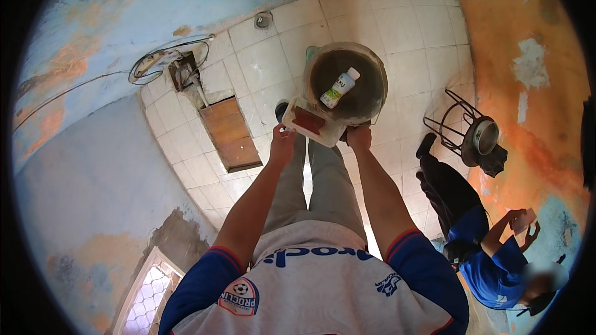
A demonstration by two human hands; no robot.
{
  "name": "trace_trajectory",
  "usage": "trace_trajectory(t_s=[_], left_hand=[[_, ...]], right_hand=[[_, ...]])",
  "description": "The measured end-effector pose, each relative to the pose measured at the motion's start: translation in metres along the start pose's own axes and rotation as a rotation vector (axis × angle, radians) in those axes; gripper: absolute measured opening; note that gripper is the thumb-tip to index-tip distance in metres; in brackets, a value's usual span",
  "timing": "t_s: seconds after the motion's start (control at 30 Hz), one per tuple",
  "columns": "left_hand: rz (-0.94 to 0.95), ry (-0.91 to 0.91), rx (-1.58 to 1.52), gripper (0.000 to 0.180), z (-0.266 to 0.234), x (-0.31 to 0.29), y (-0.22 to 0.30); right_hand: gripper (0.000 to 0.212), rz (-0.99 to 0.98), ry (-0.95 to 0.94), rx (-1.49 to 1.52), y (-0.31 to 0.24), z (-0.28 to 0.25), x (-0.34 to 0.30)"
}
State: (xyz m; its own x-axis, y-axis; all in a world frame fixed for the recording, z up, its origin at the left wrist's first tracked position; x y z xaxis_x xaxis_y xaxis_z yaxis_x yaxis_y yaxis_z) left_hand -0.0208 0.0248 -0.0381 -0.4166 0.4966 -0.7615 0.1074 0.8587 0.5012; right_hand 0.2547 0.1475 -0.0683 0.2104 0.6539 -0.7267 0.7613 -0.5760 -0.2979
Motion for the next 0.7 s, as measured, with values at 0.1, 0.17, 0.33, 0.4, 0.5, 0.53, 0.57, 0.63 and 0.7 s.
trace_trajectory(t_s=[0.1, 0.17, 0.33, 0.4, 0.5, 0.53, 0.57, 0.63, 0.7], left_hand=[[-0.065, -0.029, -0.077, 0.056, 0.001, 0.005, 0.0], [-0.078, -0.042, -0.183, 0.051, -0.003, 0.009, -0.01], [-0.104, -0.077, -0.185, 0.04, 0.002, 0.008, -0.001], [-0.085, -0.077, -0.179, 0.038, 0.002, 0.011, 0.003], [-0.071, -0.083, -0.211, 0.029, 0.005, 0.015, 0.002], [-0.066, -0.088, -0.221, 0.027, 0.006, 0.015, -0.001], [-0.06, -0.093, -0.231, 0.024, 0.006, 0.015, -0.003], [-0.074, -0.107, -0.227, 0.02, 0.014, 0.015, 0.004], [-0.121, -0.096, -0.195, 0.017, 0.016, 0.014, 0.008]], right_hand=[[0.055, -0.076, 0.018, 0.012, 0.004, 0.001, 0.005], [0.053, -0.153, 0.041, 0.06, 0.001, 0.0, 0.002], [0.037, -0.14, 0.067, 0.112, 0.031, -0.008, 0.008], [0.028, -0.246, 0.174, 0.186, 0.036, -0.014, 0.003], [0.023, -0.121, 0.127, 0.215, 0.049, -0.026, -0.001], [0.026, -0.134, 0.157, 0.294, 0.05, -0.031, -0.006], [0.025, -0.145, 0.164, 0.318, 0.05, -0.034, -0.012], [0.024, -0.163, 0.203, 0.36, 0.06, -0.045, -0.016], [0.024, -0.157, 0.291, 0.42, 0.072, -0.053, -0.029]])
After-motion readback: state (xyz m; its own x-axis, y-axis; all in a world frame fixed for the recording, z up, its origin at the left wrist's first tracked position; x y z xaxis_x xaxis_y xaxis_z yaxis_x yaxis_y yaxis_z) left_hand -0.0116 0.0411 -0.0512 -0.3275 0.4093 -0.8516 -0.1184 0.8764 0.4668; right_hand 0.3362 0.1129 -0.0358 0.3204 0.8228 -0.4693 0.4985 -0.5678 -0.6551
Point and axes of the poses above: each hand's wrist, its own x-axis towards the middle knuckle, its own z-axis out of the palm, y = z × x, the point moved 5 cm from there along x, towards the middle knuckle, and after that the axes turned 7 degrees about x, right-handed, at the moved point
